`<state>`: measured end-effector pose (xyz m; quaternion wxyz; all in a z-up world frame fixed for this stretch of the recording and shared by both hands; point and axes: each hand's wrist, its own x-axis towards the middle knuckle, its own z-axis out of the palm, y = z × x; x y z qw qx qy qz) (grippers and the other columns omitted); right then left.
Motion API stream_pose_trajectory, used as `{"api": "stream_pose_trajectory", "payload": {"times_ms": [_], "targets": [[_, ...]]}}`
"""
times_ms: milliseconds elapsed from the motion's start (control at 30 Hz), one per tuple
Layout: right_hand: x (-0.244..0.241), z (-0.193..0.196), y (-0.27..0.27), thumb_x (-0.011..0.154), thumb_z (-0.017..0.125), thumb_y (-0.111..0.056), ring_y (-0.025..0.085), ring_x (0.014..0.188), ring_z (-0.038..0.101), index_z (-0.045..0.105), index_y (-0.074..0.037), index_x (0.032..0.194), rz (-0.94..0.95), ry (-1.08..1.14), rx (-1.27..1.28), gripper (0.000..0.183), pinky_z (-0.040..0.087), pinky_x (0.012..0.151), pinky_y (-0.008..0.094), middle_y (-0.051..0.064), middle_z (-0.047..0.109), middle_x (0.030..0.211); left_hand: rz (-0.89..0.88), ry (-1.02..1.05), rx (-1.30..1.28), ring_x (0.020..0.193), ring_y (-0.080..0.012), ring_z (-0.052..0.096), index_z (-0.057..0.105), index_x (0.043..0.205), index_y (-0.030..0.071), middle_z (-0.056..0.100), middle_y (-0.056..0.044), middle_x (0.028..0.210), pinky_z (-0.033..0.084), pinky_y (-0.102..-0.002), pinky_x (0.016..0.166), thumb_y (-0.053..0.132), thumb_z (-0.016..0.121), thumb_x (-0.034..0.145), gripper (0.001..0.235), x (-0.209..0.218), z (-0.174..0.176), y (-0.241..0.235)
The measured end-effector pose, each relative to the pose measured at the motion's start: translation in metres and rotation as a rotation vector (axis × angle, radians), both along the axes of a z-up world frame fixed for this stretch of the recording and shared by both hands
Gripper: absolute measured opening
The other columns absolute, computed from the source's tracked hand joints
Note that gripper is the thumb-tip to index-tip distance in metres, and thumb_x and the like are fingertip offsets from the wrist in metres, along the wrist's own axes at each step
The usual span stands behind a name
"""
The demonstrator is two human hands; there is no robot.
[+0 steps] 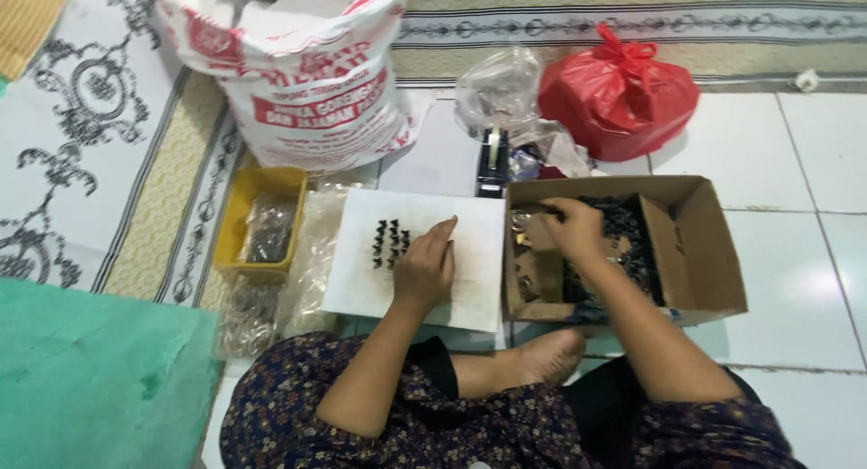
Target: The person sits on the floor and repeatedly picks small dark metal pieces from a cardboard box, attaches them to a gold-colored component, and places the assembled unit onto a white board. The person continues this repetitive assembly process throughout the clip.
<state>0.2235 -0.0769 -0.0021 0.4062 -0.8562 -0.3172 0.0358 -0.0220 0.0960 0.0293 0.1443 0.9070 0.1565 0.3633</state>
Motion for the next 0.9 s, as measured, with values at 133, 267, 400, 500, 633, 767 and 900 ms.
{"api": "stream_pose_trajectory", "payload": {"times_ms": [133, 267, 400, 500, 633, 767, 900], "targets": [[0.055, -0.035, -0.08, 0.089, 0.075, -0.006, 0.04, 0.104, 0.071, 0.08, -0.005, 0.113, -0.113, 0.08, -0.181, 0.025, 0.057, 0.093, 0.047, 0.018, 0.078, 0.104, -0.152, 0.003, 0.002, 0.089, -0.0244, 0.074, 0.068, 0.131, 0.017, 0.074, -0.007, 0.114, 0.063, -0.033, 0.075, 0.013, 0.064, 0.094, 0.037, 0.052, -0.02, -0.041], [0.076, -0.099, -0.121, 0.087, 0.075, -0.012, 0.038, 0.109, 0.071, 0.082, -0.016, 0.11, -0.151, 0.108, -0.33, 0.025, 0.056, 0.097, 0.047, 0.013, 0.079, 0.107, -0.279, 0.257, -0.078, 0.101, -0.0288, 0.072, 0.072, 0.121, 0.013, 0.072, -0.012, 0.115, 0.061, -0.037, 0.083, 0.019, 0.063, 0.092, 0.031, 0.106, -0.023, -0.095], [0.062, -0.087, -0.115, 0.091, 0.071, -0.01, 0.032, 0.116, 0.07, 0.08, -0.02, 0.117, -0.083, 0.113, -0.426, 0.029, 0.053, 0.105, 0.043, 0.01, 0.078, 0.115, -0.327, 0.51, -0.089, 0.09, -0.0261, 0.072, 0.074, 0.111, 0.008, 0.071, -0.011, 0.101, 0.062, -0.034, 0.069, 0.01, 0.062, 0.091, 0.024, 0.157, -0.064, -0.136], [0.056, -0.082, -0.103, 0.091, 0.066, -0.01, 0.033, 0.12, 0.067, 0.079, -0.023, 0.119, 0.003, 0.12, -0.458, 0.033, 0.052, 0.108, 0.044, 0.013, 0.075, 0.12, -0.305, 0.584, -0.083, 0.085, -0.0269, 0.068, 0.074, 0.097, 0.003, 0.069, -0.014, 0.093, 0.061, -0.038, 0.062, 0.009, 0.065, 0.086, 0.015, 0.18, -0.068, -0.152], [0.046, -0.071, -0.096, 0.092, 0.07, -0.013, 0.036, 0.131, 0.06, 0.08, -0.024, 0.118, 0.098, 0.001, -0.576, 0.03, 0.042, 0.118, 0.042, 0.019, 0.068, 0.133, -0.286, 0.723, -0.075, 0.093, -0.0298, 0.066, 0.072, 0.094, 0.003, 0.069, -0.018, 0.103, 0.06, -0.041, 0.065, 0.009, 0.064, 0.088, 0.012, 0.214, -0.146, -0.15], [0.044, -0.08, -0.084, 0.088, 0.073, -0.01, 0.027, 0.112, 0.064, 0.081, -0.018, 0.106, 0.168, -0.305, -0.676, 0.022, 0.054, 0.097, 0.036, 0.011, 0.072, 0.113, -0.302, 0.873, 0.053, 0.11, -0.0279, 0.058, 0.068, 0.107, -0.002, 0.065, -0.018, 0.114, 0.061, -0.036, 0.077, 0.006, 0.063, 0.092, 0.017, 0.21, -0.148, -0.151], [0.033, -0.055, -0.076, 0.088, 0.072, -0.011, 0.024, 0.109, 0.061, 0.078, -0.019, 0.097, 0.18, -0.529, -0.691, 0.014, 0.054, 0.088, 0.032, 0.007, 0.069, 0.109, -0.319, 0.821, -0.04, 0.115, -0.0294, 0.057, 0.067, 0.114, -0.004, 0.064, -0.019, 0.117, 0.061, -0.036, 0.082, 0.006, 0.062, 0.095, 0.022, 0.196, -0.111, -0.149]]}}
